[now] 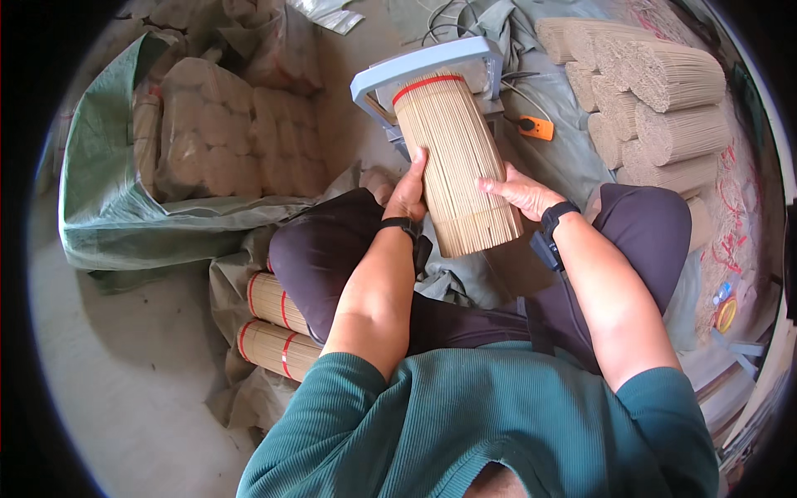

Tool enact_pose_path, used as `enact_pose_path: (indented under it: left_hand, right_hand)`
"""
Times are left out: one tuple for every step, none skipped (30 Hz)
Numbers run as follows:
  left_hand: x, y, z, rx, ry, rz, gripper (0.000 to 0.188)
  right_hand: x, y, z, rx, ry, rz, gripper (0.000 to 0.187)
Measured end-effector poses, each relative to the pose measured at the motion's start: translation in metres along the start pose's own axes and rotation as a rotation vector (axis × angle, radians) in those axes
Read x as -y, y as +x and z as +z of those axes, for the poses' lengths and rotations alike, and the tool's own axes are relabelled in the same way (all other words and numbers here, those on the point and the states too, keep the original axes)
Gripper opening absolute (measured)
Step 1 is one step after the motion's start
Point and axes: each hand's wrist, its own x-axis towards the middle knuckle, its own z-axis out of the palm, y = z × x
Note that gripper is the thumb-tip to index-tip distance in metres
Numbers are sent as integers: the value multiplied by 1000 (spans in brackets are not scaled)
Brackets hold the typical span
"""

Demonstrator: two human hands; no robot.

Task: Secure bundles of bamboo or wood sticks using elastic bands and arrange them for packaging.

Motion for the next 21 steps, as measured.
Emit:
enact_pose_path:
  left_hand:
    - [6,-3,-4,52,0,-21,81]
    - [11,-7,-8,102,1,-41,84]
    - [15,-12,-10,101,6,-37,84]
    - [19,-16,-12,172,24,-37,88]
    - [22,-20,-13,243,41,-37,92]
    - [24,-22,-14,288,-23,-55,81]
    - [26,-25,-16,284,-20,-49,81]
    - [28,-27,-18,294,14,2,81]
    - [28,-29,-15,309,47,49,81]
    - [27,-31,-9,296,85,84,80]
    - [28,-30,-9,297,85,86,80]
    - [28,-30,-12,265,93,91,80]
    - [27,-30,-15,233,100,97,80]
    - [27,-30,-19,229,99,102,80]
    - [26,-29,-17,238,81,85,80]
    - [26,-29,-15,247,64,68,80]
    - [26,-30,-13,249,61,71,80]
    - [25,-32,-10,261,60,74,81]
    - [24,-34,-8,272,59,78,81]
    - [27,-29,-14,268,48,77,81]
    - [28,-32,-12,284,44,90,81]
  right_hand:
    - [0,0,0,2,3,-9,130]
    - [-1,0,0,-3,-13,-22,131]
    - [1,-1,2,-7,-30,-33,131]
    - [3,-3,3,1,-19,-65,130]
    - [4,-4,5,5,-18,-69,130]
    - [7,-6,8,-39,-31,-69,130]
    - [8,-7,11,-82,-45,-67,129]
    - [6,-6,11,-96,-50,-75,129]
    - [3,-6,11,-95,-51,-79,129]
    - [1,-5,11,-125,-50,-93,130]
    - [-1,-4,10,-155,-50,-107,130]
    - [2,-5,14,-148,-52,-109,130]
    - [6,-6,17,-139,-42,-97,130]
    - [10,-7,21,-130,-33,-85,129]
    - [10,-7,20,-131,-37,-85,129]
    - [9,-8,18,-131,-17,-95,129]
    - [9,-8,18,-132,3,-105,128]
    - [9,-7,18,-132,-3,-110,128]
    - [9,-9,19,-124,-12,-132,127]
    - [8,-10,20,-117,-22,-154,126]
    - [7,-10,19,-121,-29,-160,126]
